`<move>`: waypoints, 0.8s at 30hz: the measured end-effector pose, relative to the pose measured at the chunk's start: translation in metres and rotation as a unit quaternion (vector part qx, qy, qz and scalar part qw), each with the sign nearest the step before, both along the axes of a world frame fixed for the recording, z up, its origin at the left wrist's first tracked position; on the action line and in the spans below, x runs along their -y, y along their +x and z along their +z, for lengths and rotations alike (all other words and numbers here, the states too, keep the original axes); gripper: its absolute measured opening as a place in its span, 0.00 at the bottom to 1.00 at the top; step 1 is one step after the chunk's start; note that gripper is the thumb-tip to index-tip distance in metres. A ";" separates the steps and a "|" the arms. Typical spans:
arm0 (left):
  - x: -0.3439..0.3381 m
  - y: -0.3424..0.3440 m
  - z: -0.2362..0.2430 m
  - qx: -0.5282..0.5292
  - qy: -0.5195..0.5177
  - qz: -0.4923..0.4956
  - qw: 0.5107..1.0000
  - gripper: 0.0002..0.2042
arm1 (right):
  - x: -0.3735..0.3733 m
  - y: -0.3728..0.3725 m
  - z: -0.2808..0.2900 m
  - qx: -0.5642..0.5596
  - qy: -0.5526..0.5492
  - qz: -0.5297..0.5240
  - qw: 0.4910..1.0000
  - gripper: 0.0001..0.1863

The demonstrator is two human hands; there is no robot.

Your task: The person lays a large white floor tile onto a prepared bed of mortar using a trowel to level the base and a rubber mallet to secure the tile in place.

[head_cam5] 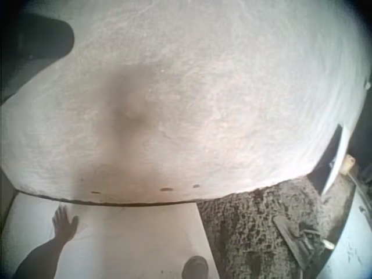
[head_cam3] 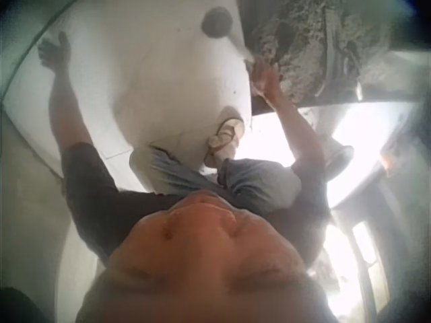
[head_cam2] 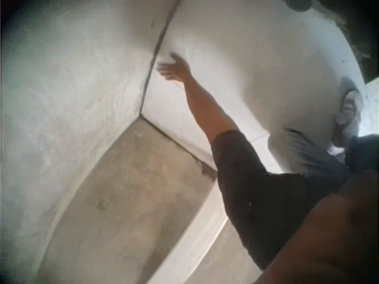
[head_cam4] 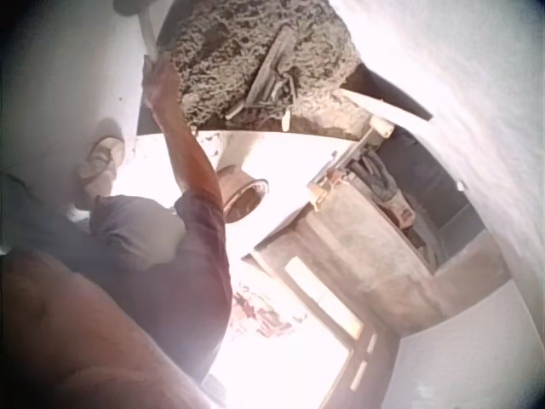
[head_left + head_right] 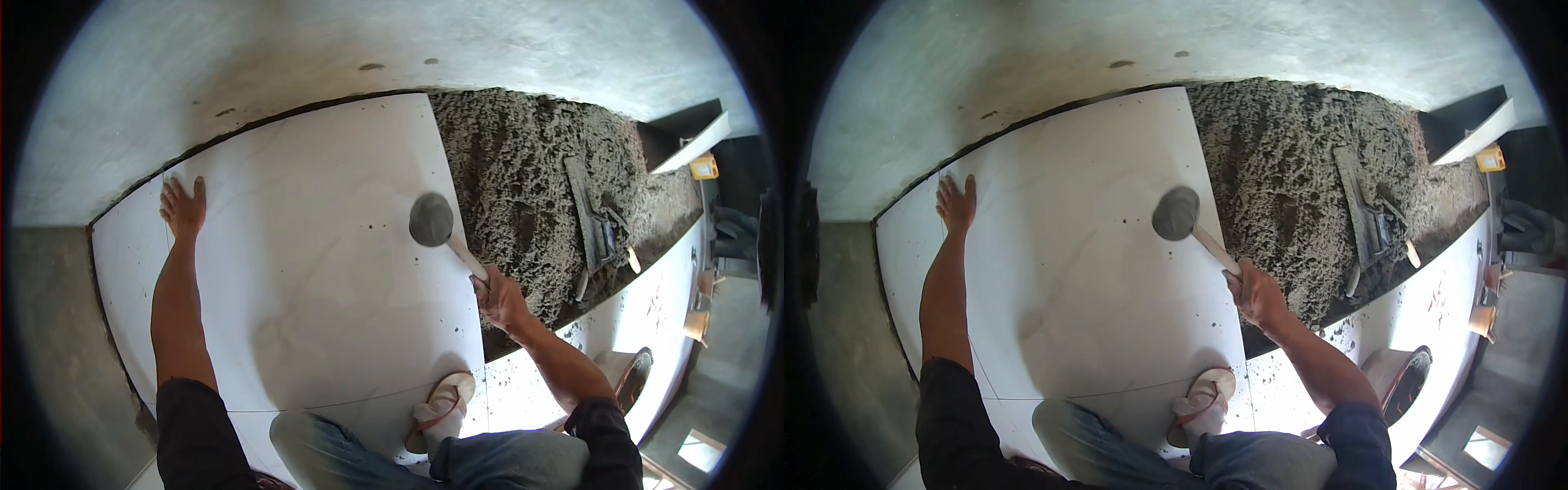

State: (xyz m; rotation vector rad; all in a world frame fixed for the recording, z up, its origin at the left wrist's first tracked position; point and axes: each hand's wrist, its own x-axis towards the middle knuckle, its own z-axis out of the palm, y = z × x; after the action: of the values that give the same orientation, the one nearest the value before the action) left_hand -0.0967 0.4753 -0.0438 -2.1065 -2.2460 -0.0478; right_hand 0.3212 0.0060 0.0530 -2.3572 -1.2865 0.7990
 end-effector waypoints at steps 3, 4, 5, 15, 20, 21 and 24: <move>0.002 -0.001 0.008 0.007 -0.003 0.000 1.000 0.43 | -0.014 -0.003 0.005 -0.025 0.031 -0.014 0.999 0.14; 0.001 -0.008 0.003 -0.009 -0.012 0.008 1.000 0.43 | -0.017 -0.001 0.004 -0.014 0.070 0.011 0.997 0.15; 0.002 -0.008 0.003 -0.007 -0.010 0.005 1.000 0.43 | -0.022 0.001 0.002 -0.012 0.072 0.008 0.997 0.15; 0.011 0.000 0.012 -0.007 -0.038 0.047 0.998 0.42 | -0.074 0.001 0.020 0.025 0.043 -0.018 0.999 0.18; 0.001 -0.016 -0.008 -0.014 -0.016 0.014 1.000 0.42 | -0.082 0.012 0.010 -0.010 -0.031 -0.019 0.999 0.19; -0.003 -0.034 -0.014 -0.031 0.002 0.007 1.000 0.43 | -0.089 0.001 0.026 0.008 0.000 -0.026 1.000 0.20; -0.006 -0.026 -0.027 -0.017 0.012 -0.017 1.000 0.44 | -0.069 0.021 -0.007 0.004 0.038 -0.009 0.999 0.19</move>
State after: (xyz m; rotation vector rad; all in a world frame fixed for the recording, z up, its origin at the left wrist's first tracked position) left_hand -0.1228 0.4816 -0.0707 -2.1160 -2.1809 -0.0405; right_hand 0.3420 0.0754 0.0460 -2.3106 -1.2737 0.7239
